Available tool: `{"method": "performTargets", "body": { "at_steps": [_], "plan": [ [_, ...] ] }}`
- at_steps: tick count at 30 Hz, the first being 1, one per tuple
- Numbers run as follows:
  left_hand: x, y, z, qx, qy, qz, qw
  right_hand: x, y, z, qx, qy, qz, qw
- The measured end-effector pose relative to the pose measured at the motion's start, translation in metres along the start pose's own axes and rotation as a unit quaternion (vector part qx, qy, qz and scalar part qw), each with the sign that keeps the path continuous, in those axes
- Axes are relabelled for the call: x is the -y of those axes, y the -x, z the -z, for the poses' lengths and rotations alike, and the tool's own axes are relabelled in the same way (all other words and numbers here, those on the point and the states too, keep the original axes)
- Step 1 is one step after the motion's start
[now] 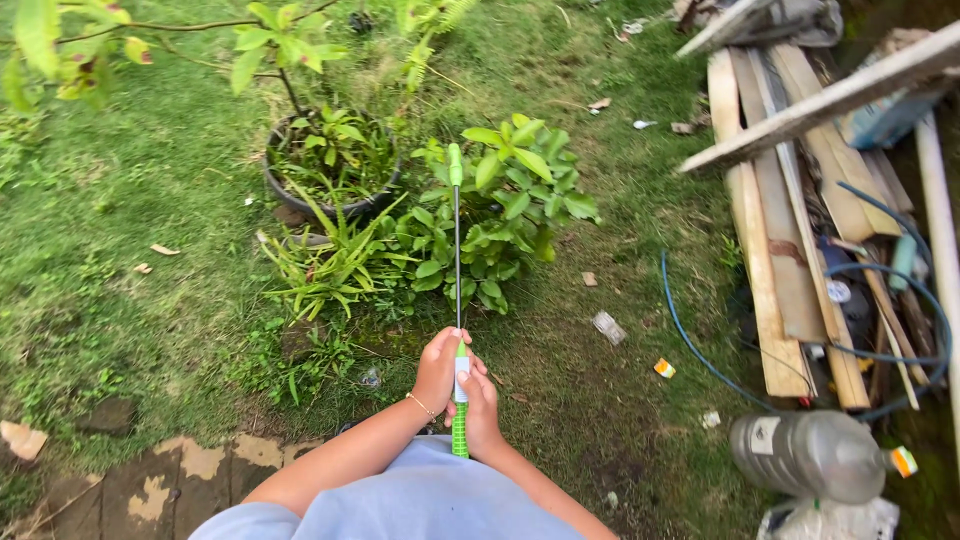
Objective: The person is using a handheld sprayer to apply water or treatment to various plants in a garden.
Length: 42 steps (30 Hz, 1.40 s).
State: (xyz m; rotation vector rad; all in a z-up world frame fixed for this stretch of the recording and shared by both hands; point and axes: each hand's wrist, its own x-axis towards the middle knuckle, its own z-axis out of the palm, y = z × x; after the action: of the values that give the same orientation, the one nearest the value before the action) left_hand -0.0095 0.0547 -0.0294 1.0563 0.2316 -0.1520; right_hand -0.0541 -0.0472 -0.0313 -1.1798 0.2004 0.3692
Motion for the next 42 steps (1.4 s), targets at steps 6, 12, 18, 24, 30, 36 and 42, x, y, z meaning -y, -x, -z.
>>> {"method": "performTargets", "body": {
  "at_steps": [6, 12, 18, 24, 30, 36, 42],
  "plan": [
    [0.012, -0.006, -0.03, 0.075, -0.073, 0.035, 0.994, -0.004, 0.01, 0.024, -0.06, -0.026, 0.063, 0.996],
    [0.015, -0.004, -0.044, 0.103, -0.084, 0.055, 0.99, 0.0, 0.022, 0.03, -0.097, -0.028, 0.074, 0.992],
    [0.016, -0.001, -0.034, 0.092, -0.035, 0.039, 0.994, -0.004, 0.02, 0.026, -0.071, -0.031, 0.067, 0.995],
    [0.002, 0.01, -0.006, 0.026, 0.034, 0.0, 0.999, -0.006, 0.012, 0.006, -0.012, -0.026, 0.026, 0.999],
    [-0.003, 0.024, 0.039, -0.059, 0.067, -0.062, 0.994, -0.009, 0.002, -0.024, 0.118, 0.011, -0.013, 0.993],
    [-0.007, 0.055, 0.077, -0.148, 0.105, -0.127, 0.975, -0.022, -0.003, -0.05, 0.247, 0.083, -0.048, 0.964],
    [-0.004, 0.063, 0.089, -0.175, 0.126, -0.148, 0.965, -0.027, -0.003, -0.059, 0.272, 0.094, -0.077, 0.955]
  ]
}}
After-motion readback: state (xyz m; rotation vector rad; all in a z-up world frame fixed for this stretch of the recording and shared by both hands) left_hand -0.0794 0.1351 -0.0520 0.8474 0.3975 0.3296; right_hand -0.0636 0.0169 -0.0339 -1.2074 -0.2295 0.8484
